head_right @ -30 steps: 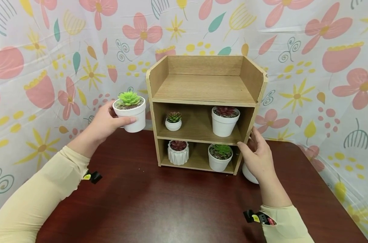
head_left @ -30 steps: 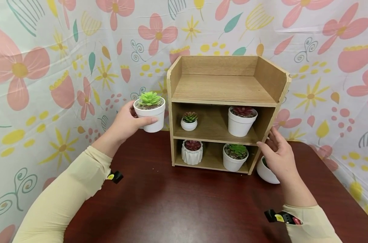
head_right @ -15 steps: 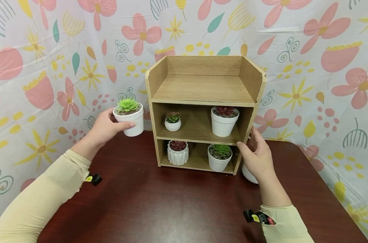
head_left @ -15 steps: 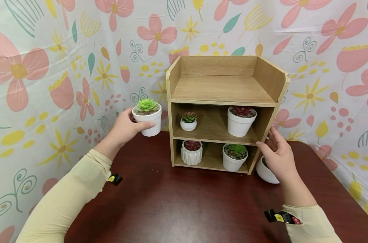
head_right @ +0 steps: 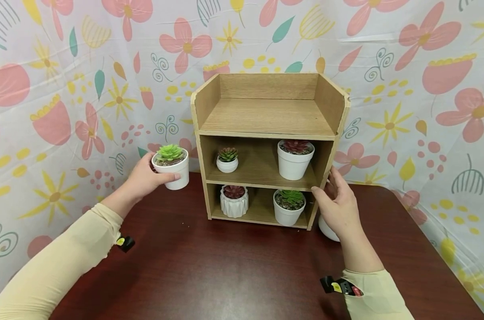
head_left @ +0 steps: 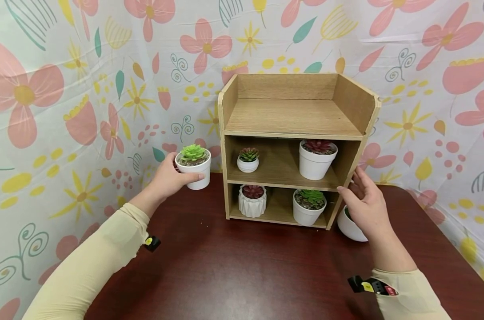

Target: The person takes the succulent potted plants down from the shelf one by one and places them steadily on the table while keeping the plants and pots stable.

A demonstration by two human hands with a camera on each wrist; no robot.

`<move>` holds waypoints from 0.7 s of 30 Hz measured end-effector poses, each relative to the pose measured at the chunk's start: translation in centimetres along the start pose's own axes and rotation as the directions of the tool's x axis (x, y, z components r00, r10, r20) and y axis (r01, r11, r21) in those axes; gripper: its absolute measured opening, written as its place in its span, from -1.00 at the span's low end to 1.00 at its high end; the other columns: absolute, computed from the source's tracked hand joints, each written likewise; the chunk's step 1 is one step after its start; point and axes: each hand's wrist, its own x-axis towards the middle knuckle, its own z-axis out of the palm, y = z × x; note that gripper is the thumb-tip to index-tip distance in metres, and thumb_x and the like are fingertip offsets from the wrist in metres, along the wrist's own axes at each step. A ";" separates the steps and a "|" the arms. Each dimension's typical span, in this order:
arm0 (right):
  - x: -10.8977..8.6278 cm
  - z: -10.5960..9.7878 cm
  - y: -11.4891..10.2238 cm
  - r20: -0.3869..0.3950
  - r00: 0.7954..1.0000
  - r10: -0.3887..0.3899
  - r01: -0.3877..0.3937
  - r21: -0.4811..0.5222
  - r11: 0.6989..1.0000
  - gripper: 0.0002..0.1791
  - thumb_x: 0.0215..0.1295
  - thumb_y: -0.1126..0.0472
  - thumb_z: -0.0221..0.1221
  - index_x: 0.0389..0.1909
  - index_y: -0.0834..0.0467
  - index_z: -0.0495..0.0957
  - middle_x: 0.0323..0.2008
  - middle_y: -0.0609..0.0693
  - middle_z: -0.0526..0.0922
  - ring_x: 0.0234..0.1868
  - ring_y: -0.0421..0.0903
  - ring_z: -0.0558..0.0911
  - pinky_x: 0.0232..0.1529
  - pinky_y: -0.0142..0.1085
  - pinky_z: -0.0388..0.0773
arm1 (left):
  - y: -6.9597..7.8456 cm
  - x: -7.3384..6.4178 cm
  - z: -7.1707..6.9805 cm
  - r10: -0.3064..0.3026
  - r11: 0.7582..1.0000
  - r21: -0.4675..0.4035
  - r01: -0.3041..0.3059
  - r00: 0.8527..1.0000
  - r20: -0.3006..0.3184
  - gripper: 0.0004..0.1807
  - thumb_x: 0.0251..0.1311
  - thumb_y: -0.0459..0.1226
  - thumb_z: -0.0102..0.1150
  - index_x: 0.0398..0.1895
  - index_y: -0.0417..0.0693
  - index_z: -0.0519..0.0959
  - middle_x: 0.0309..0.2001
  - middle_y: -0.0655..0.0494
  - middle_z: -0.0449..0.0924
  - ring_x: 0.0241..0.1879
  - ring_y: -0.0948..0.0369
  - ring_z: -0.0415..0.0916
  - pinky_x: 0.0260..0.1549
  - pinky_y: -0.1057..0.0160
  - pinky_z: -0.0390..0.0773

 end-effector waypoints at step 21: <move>0.0 0.0 0.1 -0.002 1.000 -0.004 0.004 0.002 1.000 -0.20 0.48 0.20 0.18 0.64 0.03 0.07 0.49 0.34 0.33 0.30 -0.21 0.56 -0.01 -0.76 0.43 | -3.7 -0.1 1.7 -0.021 0.992 0.128 0.019 1.000 0.009 -0.02 -0.11 -0.04 0.63 0.35 -0.17 0.32 0.19 -0.13 0.52 0.16 -0.05 0.50 0.18 -0.02 0.52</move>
